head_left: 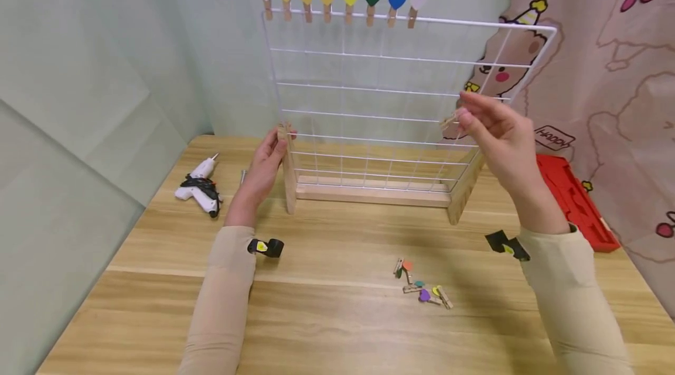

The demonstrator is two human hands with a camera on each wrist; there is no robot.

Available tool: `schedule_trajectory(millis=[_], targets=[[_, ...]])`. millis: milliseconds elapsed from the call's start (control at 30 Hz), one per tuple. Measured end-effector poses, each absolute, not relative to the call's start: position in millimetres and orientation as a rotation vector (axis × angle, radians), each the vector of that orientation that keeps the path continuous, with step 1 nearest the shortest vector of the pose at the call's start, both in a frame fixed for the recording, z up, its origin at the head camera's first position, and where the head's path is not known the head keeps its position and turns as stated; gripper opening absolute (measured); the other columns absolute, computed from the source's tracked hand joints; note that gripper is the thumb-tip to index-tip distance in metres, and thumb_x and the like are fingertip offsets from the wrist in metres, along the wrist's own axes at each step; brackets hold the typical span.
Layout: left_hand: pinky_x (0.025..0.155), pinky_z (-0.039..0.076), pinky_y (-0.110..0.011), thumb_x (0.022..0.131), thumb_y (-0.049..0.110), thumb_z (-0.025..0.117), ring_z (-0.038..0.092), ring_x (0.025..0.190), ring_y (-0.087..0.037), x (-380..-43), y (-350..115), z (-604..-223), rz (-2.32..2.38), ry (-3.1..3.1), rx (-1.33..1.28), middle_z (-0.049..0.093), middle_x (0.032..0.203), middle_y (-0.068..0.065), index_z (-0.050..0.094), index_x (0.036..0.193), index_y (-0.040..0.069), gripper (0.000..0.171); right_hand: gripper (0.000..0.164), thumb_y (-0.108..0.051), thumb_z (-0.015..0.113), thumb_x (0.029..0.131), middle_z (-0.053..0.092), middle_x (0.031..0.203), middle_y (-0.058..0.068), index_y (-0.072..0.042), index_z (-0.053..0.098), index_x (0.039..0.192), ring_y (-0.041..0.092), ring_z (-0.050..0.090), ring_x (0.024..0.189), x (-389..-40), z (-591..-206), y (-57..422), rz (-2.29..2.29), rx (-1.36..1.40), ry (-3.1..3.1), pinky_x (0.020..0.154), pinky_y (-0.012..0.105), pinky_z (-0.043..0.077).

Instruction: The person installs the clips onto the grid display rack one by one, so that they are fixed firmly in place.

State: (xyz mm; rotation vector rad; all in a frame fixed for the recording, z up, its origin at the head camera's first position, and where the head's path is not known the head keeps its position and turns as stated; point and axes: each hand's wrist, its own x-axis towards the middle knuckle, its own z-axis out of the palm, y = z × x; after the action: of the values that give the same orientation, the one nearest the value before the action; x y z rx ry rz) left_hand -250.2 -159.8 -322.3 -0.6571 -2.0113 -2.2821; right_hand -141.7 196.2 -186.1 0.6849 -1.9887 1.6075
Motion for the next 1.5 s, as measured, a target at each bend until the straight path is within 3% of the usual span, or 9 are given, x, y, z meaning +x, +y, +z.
schedule_trajectory(millis=[267, 433, 567, 800, 967, 1233, 1500], targets=[[0.104, 0.02, -0.037, 0.089, 0.032, 0.04, 0.029, 0.124, -0.018, -248.6, -159.7, -322.4, -2.288, -1.999, -0.653, 0.035, 0.132, -0.018, 0.027, 0.136, 0.009, 0.054, 0.02, 0.0, 0.065, 0.073, 0.065, 0.077, 0.011, 0.008, 0.063, 0.092, 0.017, 0.059, 0.068, -164.9, -122.8, 177.1, 1.742, 0.635, -1.729, 0.066, 0.018, 0.047], [0.104, 0.02, -0.035, 0.089, 0.031, 0.04, 0.029, 0.124, -0.019, -248.7, -158.2, -322.5, -2.308, -1.979, -0.658, 0.033, 0.132, -0.021, 0.028, 0.135, 0.01, 0.052, 0.024, -0.014, 0.065, 0.074, 0.066, 0.081, 0.005, 0.001, 0.065, 0.094, 0.014, 0.06, 0.076, -174.6, -93.7, 171.4, 1.412, 0.535, -1.956, 0.077, 0.018, 0.045], [0.104, 0.02, -0.037, 0.09, 0.03, 0.04, 0.029, 0.124, -0.02, -249.2, -157.2, -322.9, -2.304, -1.984, -0.67, 0.034, 0.131, -0.02, 0.03, 0.135, 0.011, 0.05, 0.024, -0.022, 0.063, 0.075, 0.066, 0.086, 0.0, -0.006, 0.066, 0.093, 0.009, 0.059, 0.078, -182.2, -79.0, 170.7, 1.172, 0.459, -2.091, 0.074, 0.015, 0.044], [0.103, 0.02, -0.039, 0.09, 0.031, 0.039, 0.029, 0.124, -0.018, -249.8, -157.1, -323.5, -2.267, -2.006, -0.696, 0.04, 0.129, -0.01, 0.031, 0.134, 0.012, 0.048, 0.023, -0.027, 0.063, 0.073, 0.067, 0.085, -0.002, -0.01, 0.069, 0.087, 0.002, 0.059, 0.073, -190.7, -63.0, 170.1, 1.002, 0.409, -2.217, 0.069, 0.011, 0.044], [0.103, 0.02, -0.04, 0.09, 0.032, 0.039, 0.03, 0.123, -0.018, -250.3, -157.3, -322.8, -2.263, -2.015, -0.687, 0.039, 0.13, -0.012, 0.029, 0.134, 0.01, 0.05, 0.024, -0.028, 0.062, 0.076, 0.065, 0.084, -0.005, -0.01, 0.068, 0.091, 0.003, 0.058, 0.074, -190.5, -56.1, 168.8, 0.916, 0.404, -2.347, 0.065, 0.01, 0.042], [0.104, 0.02, -0.038, 0.09, 0.031, 0.04, 0.029, 0.124, -0.019, -250.1, -158.4, -322.3, -2.286, -2.001, -0.665, 0.035, 0.131, -0.018, 0.029, 0.135, 0.011, 0.05, 0.029, -0.03, 0.058, 0.079, 0.063, 0.087, -0.003, -0.01, 0.066, 0.098, 0.011, 0.055, 0.077, -191.5, -53.5, 165.3, 0.872, 0.408, -2.462, 0.07, 0.012, 0.042], [0.104, 0.02, -0.037, 0.09, 0.032, 0.04, 0.029, 0.124, -0.02, -249.6, -159.9, -322.9, -2.287, -2.001, -0.656, 0.038, 0.13, -0.014, 0.029, 0.135, 0.011, 0.052, 0.033, -0.032, 0.056, 0.079, 0.061, 0.093, 0.001, -0.011, 0.064, 0.104, 0.013, 0.054, 0.082, -190.9, -53.8, 162.2, 0.956, 0.391, -2.511, 0.076, 0.013, 0.042]])
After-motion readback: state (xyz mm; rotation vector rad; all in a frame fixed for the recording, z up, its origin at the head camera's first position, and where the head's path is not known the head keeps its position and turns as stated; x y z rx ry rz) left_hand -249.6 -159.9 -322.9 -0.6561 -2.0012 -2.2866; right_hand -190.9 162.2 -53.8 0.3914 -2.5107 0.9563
